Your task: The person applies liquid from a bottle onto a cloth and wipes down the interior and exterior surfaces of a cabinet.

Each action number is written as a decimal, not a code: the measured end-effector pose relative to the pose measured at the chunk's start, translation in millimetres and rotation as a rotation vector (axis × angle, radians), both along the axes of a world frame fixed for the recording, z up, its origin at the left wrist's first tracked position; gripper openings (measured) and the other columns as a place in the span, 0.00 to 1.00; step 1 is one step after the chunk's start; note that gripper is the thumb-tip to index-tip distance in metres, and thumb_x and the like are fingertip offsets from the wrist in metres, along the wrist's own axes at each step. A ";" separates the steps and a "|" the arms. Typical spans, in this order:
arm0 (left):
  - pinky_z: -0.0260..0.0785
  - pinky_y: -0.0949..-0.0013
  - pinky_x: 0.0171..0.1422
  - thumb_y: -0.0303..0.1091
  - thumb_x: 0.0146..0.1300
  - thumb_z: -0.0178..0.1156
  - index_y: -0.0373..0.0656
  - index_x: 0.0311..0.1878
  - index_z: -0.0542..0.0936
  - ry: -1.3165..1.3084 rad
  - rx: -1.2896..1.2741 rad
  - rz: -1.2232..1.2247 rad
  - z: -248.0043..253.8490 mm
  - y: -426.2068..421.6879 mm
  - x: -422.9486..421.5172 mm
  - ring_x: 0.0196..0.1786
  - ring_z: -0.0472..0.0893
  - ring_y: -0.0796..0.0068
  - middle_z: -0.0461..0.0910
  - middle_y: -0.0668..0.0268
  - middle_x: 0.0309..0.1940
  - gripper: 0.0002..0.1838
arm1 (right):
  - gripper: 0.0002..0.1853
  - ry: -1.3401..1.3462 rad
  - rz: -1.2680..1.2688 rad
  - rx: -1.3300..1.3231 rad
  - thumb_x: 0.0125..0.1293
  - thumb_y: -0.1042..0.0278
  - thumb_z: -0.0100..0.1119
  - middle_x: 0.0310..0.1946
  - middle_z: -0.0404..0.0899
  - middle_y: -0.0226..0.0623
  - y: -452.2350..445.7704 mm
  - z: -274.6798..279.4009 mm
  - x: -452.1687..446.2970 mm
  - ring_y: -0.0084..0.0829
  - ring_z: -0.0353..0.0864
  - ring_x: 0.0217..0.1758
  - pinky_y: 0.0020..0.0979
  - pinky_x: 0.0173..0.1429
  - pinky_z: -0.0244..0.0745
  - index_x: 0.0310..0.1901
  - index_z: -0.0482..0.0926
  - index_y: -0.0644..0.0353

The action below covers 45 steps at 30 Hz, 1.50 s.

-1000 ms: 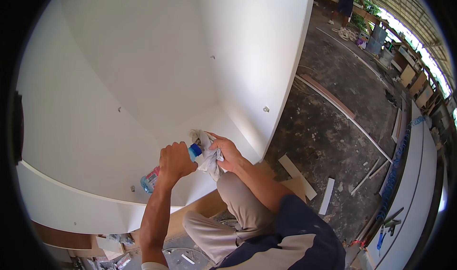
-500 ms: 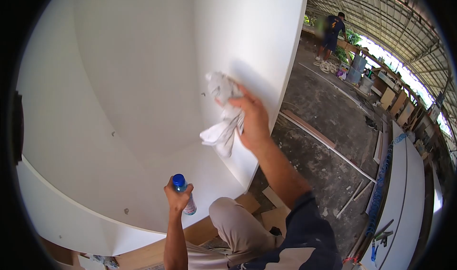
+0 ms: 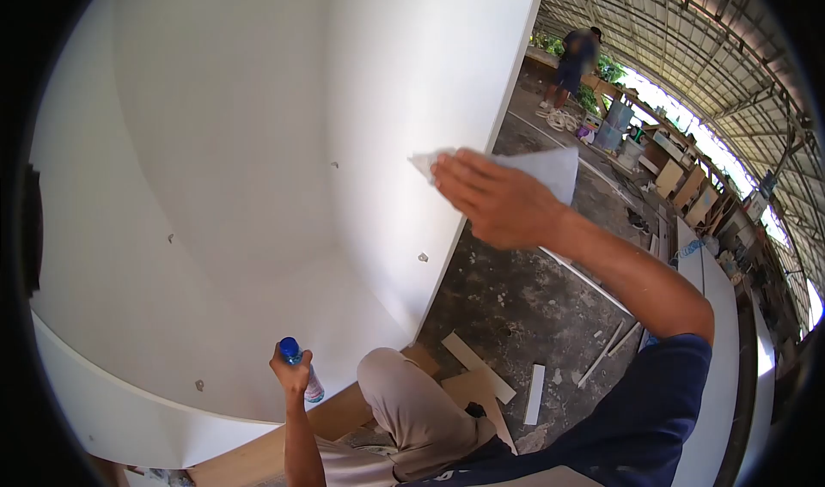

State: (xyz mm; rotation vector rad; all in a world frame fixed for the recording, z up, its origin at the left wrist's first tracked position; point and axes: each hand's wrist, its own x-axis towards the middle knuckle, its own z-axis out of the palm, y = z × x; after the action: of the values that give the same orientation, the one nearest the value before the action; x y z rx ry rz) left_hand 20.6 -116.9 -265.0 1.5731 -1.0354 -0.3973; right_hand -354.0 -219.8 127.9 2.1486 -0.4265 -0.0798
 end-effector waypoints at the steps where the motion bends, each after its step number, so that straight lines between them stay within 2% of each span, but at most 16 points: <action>1: 0.74 0.64 0.33 0.32 0.46 0.70 0.40 0.29 0.74 0.009 0.002 -0.006 -5.1 1.2 -1.6 0.22 0.77 0.71 0.79 0.63 0.20 0.13 | 0.22 0.040 0.056 -0.009 0.72 0.66 0.51 0.69 0.71 0.50 -3.4 -25.1 -6.0 0.43 0.66 0.77 0.43 0.84 0.54 0.62 0.78 0.69; 4: 0.74 0.63 0.34 0.31 0.47 0.70 0.39 0.30 0.74 0.068 -0.014 -0.003 -18.0 0.7 -0.7 0.23 0.77 0.71 0.79 0.63 0.21 0.14 | 0.23 0.062 0.073 -0.224 0.72 0.68 0.53 0.71 0.71 0.43 -14.5 0.3 -13.0 0.39 0.64 0.78 0.41 0.85 0.54 0.66 0.75 0.63; 8: 0.75 0.63 0.37 0.30 0.47 0.71 0.39 0.33 0.74 0.071 -0.049 0.090 -36.8 2.8 4.3 0.27 0.79 0.69 0.79 0.63 0.24 0.15 | 0.34 -0.128 0.012 -0.583 0.62 0.81 0.61 0.73 0.71 0.31 -42.0 189.4 -38.7 0.33 0.68 0.77 0.40 0.83 0.61 0.72 0.71 0.49; 10: 0.75 0.64 0.39 0.30 0.49 0.72 0.40 0.36 0.74 0.050 -0.069 0.139 -43.1 3.0 6.5 0.28 0.78 0.69 0.78 0.63 0.25 0.15 | 0.39 -0.189 -0.069 -0.666 0.60 0.84 0.63 0.75 0.69 0.27 -49.6 221.0 -42.2 0.32 0.66 0.78 0.41 0.84 0.60 0.73 0.69 0.46; 12: 0.75 0.64 0.41 0.29 0.50 0.71 0.39 0.37 0.74 0.083 -0.098 0.160 -45.1 3.3 6.1 0.29 0.78 0.69 0.78 0.64 0.26 0.15 | 0.39 -0.243 -0.134 -0.616 0.60 0.85 0.61 0.74 0.69 0.29 -41.2 209.1 -26.2 0.35 0.67 0.77 0.42 0.84 0.61 0.74 0.69 0.47; 14: 0.75 0.64 0.42 0.28 0.51 0.71 0.39 0.39 0.74 0.117 -0.118 0.172 -45.3 6.1 10.5 0.30 0.78 0.70 0.78 0.64 0.26 0.15 | 0.29 -0.119 0.050 -0.420 0.66 0.78 0.55 0.70 0.71 0.39 -24.9 110.2 -18.0 0.36 0.67 0.77 0.40 0.83 0.60 0.71 0.71 0.57; 16: 0.75 0.65 0.46 0.26 0.54 0.70 0.38 0.41 0.74 0.130 -0.147 0.164 -43.9 6.6 9.5 0.34 0.79 0.69 0.78 0.63 0.30 0.15 | 0.26 0.093 0.027 -0.224 0.70 0.72 0.56 0.74 0.67 0.37 -17.0 0.7 -22.5 0.36 0.64 0.79 0.41 0.85 0.55 0.70 0.72 0.55; 17: 0.75 0.65 0.46 0.26 0.54 0.70 0.38 0.41 0.74 0.135 -0.144 0.161 -44.4 11.7 10.1 0.34 0.79 0.69 0.78 0.63 0.30 0.15 | 0.26 0.098 0.024 -0.221 0.70 0.72 0.56 0.74 0.67 0.37 -8.7 -4.4 -22.8 0.36 0.64 0.79 0.41 0.85 0.55 0.70 0.72 0.55; 19: 0.74 0.66 0.49 0.25 0.55 0.70 0.39 0.43 0.74 0.129 -0.138 0.126 -46.4 8.3 14.7 0.38 0.79 0.69 0.79 0.62 0.35 0.16 | 0.26 -0.071 0.056 -0.060 0.68 0.70 0.61 0.73 0.70 0.31 -11.2 -1.0 -24.0 0.30 0.67 0.77 0.43 0.86 0.52 0.68 0.75 0.51; 23: 0.74 0.65 0.50 0.26 0.54 0.71 0.39 0.45 0.73 0.157 -0.112 0.123 -44.0 11.9 17.4 0.39 0.79 0.69 0.79 0.62 0.36 0.18 | 0.21 -0.200 0.112 -0.588 0.68 0.68 0.63 0.68 0.77 0.16 -27.4 130.1 -25.2 0.18 0.72 0.73 0.35 0.72 0.62 0.62 0.81 0.42; 27: 0.74 0.64 0.50 0.26 0.54 0.71 0.39 0.48 0.73 0.123 -0.116 0.115 -49.9 13.3 16.6 0.39 0.79 0.69 0.79 0.62 0.36 0.20 | 0.22 -0.173 0.066 -0.564 0.69 0.68 0.63 0.68 0.77 0.15 -30.2 56.8 -25.1 0.18 0.73 0.72 0.36 0.67 0.60 0.64 0.80 0.39; 29: 0.74 0.64 0.50 0.26 0.52 0.72 0.40 0.50 0.72 0.144 -0.133 0.146 -50.4 16.1 13.9 0.40 0.79 0.69 0.79 0.62 0.38 0.24 | 0.25 -0.094 0.126 -0.209 0.68 0.71 0.63 0.70 0.76 0.16 -16.3 4.8 -25.5 0.17 0.72 0.73 0.40 0.69 0.58 0.65 0.79 0.36; 33: 0.74 0.63 0.53 0.28 0.50 0.73 0.39 0.55 0.71 0.176 -0.052 0.101 -71.8 29.4 12.8 0.42 0.79 0.68 0.79 0.61 0.41 0.29 | 0.27 -0.235 0.079 -0.600 0.65 0.73 0.64 0.71 0.74 0.15 -26.5 104.9 -23.6 0.17 0.70 0.75 0.39 0.67 0.58 0.65 0.79 0.38; 35: 0.73 0.61 0.57 0.29 0.48 0.74 0.38 0.58 0.71 0.131 -0.070 0.160 -80.7 36.3 11.6 0.45 0.79 0.66 0.79 0.59 0.43 0.33 | 0.27 -0.296 -0.004 -0.551 0.65 0.73 0.62 0.71 0.75 0.17 -16.2 115.3 -18.1 0.19 0.69 0.75 0.40 0.67 0.59 0.66 0.78 0.41; 40: 0.72 0.59 0.62 0.30 0.50 0.74 0.37 0.63 0.71 0.158 -0.040 0.113 -125.6 44.4 16.5 0.52 0.81 0.61 0.80 0.57 0.49 0.36 | 0.21 -0.082 0.058 -0.105 0.73 0.72 0.51 0.72 0.73 0.22 -9.1 -30.1 -18.2 0.21 0.69 0.76 0.42 0.66 0.63 0.64 0.80 0.45; 45: 0.71 0.56 0.65 0.33 0.52 0.76 0.37 0.66 0.71 0.211 0.010 0.099 -147.3 51.2 17.1 0.57 0.81 0.55 0.81 0.53 0.55 0.37 | 0.22 -0.232 0.003 -0.535 0.73 0.72 0.54 0.71 0.74 0.19 -17.7 91.4 -21.1 0.20 0.70 0.74 0.39 0.62 0.66 0.65 0.79 0.41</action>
State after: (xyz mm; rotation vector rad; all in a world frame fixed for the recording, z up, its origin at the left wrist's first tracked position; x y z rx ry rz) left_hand 37.7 -65.8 -412.3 1.5479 -0.7918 -0.4890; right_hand -375.2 -237.5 219.3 1.6328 -0.5120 0.2610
